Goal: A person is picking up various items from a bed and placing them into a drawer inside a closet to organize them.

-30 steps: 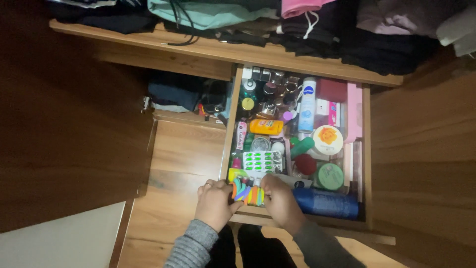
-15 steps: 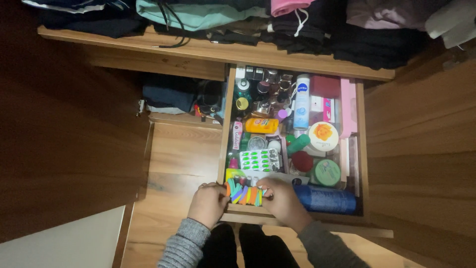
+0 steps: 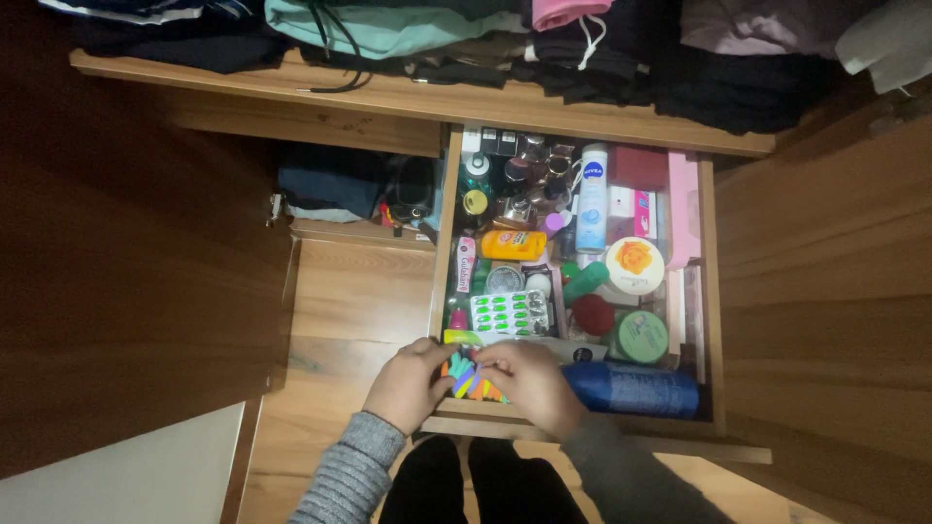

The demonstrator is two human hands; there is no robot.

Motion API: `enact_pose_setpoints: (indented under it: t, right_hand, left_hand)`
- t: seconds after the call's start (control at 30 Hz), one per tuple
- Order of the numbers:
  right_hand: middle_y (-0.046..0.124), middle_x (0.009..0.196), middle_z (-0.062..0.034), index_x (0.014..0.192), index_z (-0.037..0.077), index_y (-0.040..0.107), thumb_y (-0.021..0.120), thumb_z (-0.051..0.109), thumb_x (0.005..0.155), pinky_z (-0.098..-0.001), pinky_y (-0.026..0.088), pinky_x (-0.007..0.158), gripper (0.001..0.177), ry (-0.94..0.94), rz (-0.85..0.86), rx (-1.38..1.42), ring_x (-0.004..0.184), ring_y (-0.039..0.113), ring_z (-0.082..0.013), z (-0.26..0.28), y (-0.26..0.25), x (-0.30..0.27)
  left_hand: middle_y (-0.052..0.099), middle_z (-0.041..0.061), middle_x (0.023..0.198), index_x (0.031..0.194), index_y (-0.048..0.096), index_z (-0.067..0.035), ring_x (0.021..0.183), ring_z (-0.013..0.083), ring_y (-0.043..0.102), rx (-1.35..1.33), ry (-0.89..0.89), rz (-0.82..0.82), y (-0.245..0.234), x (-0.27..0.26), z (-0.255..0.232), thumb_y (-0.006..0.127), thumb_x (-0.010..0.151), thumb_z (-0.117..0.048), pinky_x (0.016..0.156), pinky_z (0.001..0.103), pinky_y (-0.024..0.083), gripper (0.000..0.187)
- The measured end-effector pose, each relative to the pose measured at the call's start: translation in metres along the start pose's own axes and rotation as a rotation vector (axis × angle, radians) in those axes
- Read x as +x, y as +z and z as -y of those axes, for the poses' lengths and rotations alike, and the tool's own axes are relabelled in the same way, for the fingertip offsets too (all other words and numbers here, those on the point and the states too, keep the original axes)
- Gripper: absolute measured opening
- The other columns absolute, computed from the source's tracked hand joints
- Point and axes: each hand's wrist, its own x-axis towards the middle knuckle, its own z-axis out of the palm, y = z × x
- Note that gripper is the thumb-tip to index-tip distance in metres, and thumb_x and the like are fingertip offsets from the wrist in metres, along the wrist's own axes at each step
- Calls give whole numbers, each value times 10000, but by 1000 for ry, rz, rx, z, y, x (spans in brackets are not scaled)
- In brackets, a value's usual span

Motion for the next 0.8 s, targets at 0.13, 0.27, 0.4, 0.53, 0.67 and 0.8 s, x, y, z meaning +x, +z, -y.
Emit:
enact_pose_setpoints:
  t: [0.13,0.27,0.4,0.53,0.67,0.8]
  right_hand:
    - [809,917,19,973,158,819,704,175,918,-289,514,665,128,102,94,-63,728,696,-124,18,-2,9]
    - [812,958,7,941,152,811,696,123,915,-296,582,748,121,123,144,-38,842,748,-143,15,-3,13]
    - [821,1048,5,1020,156,829,677,176,937,-294,565,856,175,113,214,-54,926,761,-134,5,-6,21]
    - [828,988,5,1010,169,825,639,295,945,-309,571,819,235,141,60,90,919,772,-141,-3,-27,10]
    - [788,956,-20,1026,147,787,759,204,882,-312,572,766,158,-130,75,115,823,712,-153,-10,-33,-1]
    - [698,959,-16,1049,141,787,823,57,787,-297,528,736,278,-187,87,131,806,631,-158,-15,-14,-9]
  left_hand:
    - [624,80,970,1315,686,-186,890,319,651,33,5,25,7,4,7,717,849,-100,787,454,562,474]
    - [663,76,1004,1181,750,-146,907,316,664,72,16,57,15,6,12,724,859,-119,778,449,582,324]
    - [683,96,993,1125,756,-138,916,328,669,94,-1,115,10,5,6,717,863,-122,805,467,579,266]
    - [714,74,1053,1262,704,-139,904,274,707,34,-99,166,-17,-1,-17,755,877,-178,879,430,601,390]
    - [686,85,1163,1377,634,-219,970,294,680,12,21,163,-14,0,-15,802,834,-199,894,442,577,569]
    - [634,90,1171,1327,677,-208,945,349,677,45,119,136,8,6,-2,763,861,-248,806,482,585,476]
